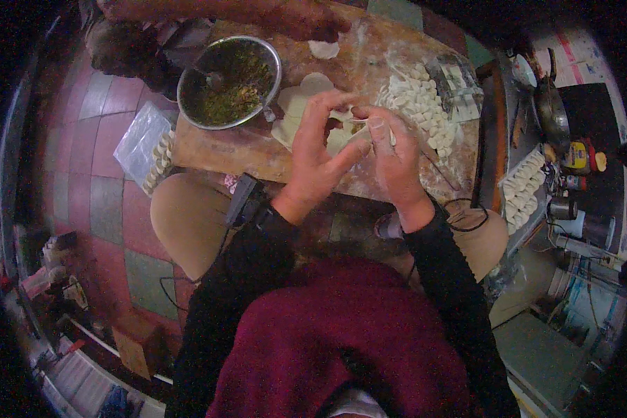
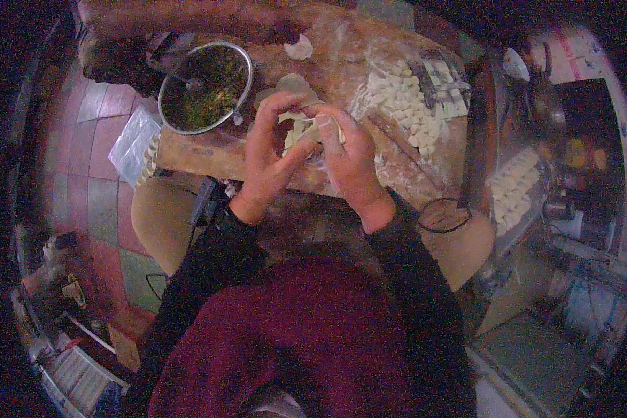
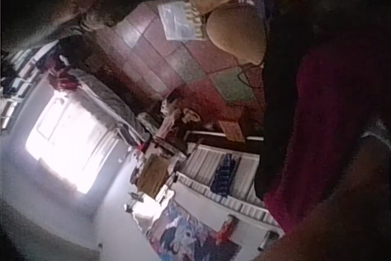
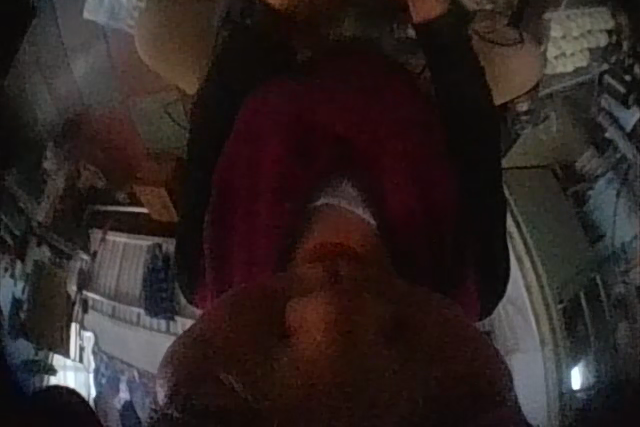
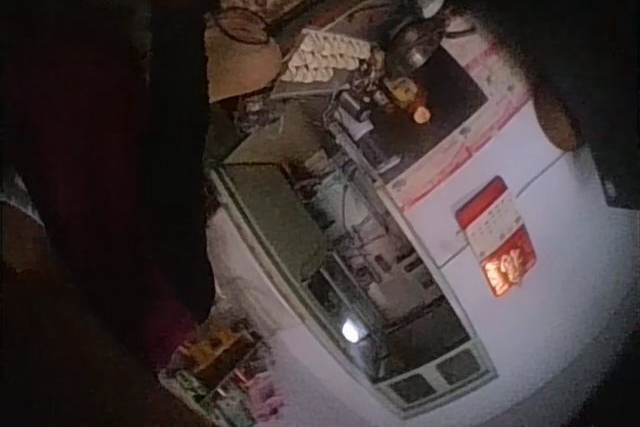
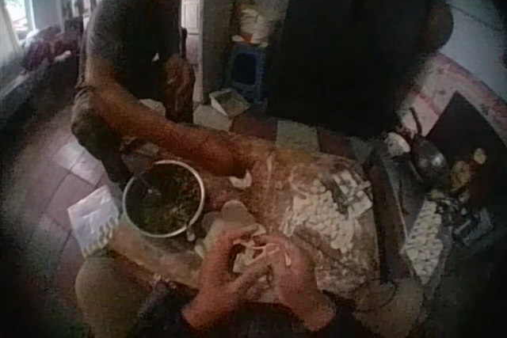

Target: The person flattens small dough pieces into round wrappers, scoops green filling onto each wrapper, folds and seals the edges to form dumplings, and places them in a tray. The process repeats continuously across the clip.

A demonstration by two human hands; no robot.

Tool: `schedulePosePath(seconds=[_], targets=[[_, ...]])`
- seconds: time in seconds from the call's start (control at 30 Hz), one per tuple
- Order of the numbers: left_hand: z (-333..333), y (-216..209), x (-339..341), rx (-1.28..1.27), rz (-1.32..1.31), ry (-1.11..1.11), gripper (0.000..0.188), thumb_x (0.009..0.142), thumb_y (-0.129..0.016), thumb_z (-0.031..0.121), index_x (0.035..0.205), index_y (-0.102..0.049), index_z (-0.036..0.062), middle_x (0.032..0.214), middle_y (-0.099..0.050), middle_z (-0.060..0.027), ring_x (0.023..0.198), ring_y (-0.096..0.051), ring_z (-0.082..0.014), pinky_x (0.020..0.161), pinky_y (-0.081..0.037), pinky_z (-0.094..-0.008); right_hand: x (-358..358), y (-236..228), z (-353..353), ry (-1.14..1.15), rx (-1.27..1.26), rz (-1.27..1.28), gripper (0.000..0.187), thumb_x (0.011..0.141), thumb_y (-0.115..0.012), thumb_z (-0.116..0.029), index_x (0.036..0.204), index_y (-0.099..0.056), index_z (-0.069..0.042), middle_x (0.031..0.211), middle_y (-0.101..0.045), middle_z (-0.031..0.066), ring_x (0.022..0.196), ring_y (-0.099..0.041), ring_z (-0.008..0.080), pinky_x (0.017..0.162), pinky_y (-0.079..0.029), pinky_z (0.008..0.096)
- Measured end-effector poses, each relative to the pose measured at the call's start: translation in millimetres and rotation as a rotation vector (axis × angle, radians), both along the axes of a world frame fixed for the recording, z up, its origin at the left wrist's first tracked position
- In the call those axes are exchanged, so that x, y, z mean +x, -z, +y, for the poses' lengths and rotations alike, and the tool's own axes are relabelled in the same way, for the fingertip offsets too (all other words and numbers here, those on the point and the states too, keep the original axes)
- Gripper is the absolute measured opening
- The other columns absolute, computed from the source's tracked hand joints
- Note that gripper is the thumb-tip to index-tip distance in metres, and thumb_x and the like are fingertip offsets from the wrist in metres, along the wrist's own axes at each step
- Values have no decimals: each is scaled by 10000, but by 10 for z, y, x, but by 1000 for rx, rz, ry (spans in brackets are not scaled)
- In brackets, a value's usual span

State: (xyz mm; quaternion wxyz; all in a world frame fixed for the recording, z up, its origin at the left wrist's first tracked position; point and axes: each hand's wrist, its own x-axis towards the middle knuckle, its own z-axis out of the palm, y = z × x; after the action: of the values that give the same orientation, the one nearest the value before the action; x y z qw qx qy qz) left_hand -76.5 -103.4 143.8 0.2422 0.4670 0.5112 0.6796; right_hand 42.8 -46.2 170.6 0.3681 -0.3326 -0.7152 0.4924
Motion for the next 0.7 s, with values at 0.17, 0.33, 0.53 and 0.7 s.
schedulePosePath(seconds=[0.17, 0.33, 0.53, 0.7], targets=[[15, -25, -60, -26, -50, 276, 510, 818, -621, 216, 1268, -506, 6, 1183, -588, -119, 1103, -557, -232, 964, -415, -344, 9, -24, -64, -120, -289, 162, 237, 975, -476, -219, 1018, -614, -31, 971, -640, 42, 895, -588, 122, 811, -475, 284], [-16, -18, -44, -22, 142, 175, 505, 835, -588, 244, 1273, -501, 7, 1224, -580, -160, 1133, -558, -268, 989, -411, -359, 19, -9, -134, -132, -218, 93, 248, 972, -455, -217, 1047, -592, -24, 975, -636, 48, 887, -582, 120, 804, -470, 273], [-10, -83, -32, 189, 355, -186, 383, 651, -748, 73, 1006, -606, 60, 1253, -505, -163, 1158, -491, -352, 960, -405, -429, 1, -42, -118, -6, -204, 126, 284, 990, -411, -227, 1061, -586, -15, 984, -638, 81, 913, -590, 157, 821, -465, 286], [-15, -109, -104, 137, 407, -190, 293, 611, -781, 75, 850, -611, 79, 1181, -511, -144, 1122, -481, -334, 943, -399, -432, -6, -109, -124, -6, -39, 47, 286, 998, -399, -212, 1066, -583, -5, 995, -642, 100, 922, -598, 178, 829, -468, 308]])
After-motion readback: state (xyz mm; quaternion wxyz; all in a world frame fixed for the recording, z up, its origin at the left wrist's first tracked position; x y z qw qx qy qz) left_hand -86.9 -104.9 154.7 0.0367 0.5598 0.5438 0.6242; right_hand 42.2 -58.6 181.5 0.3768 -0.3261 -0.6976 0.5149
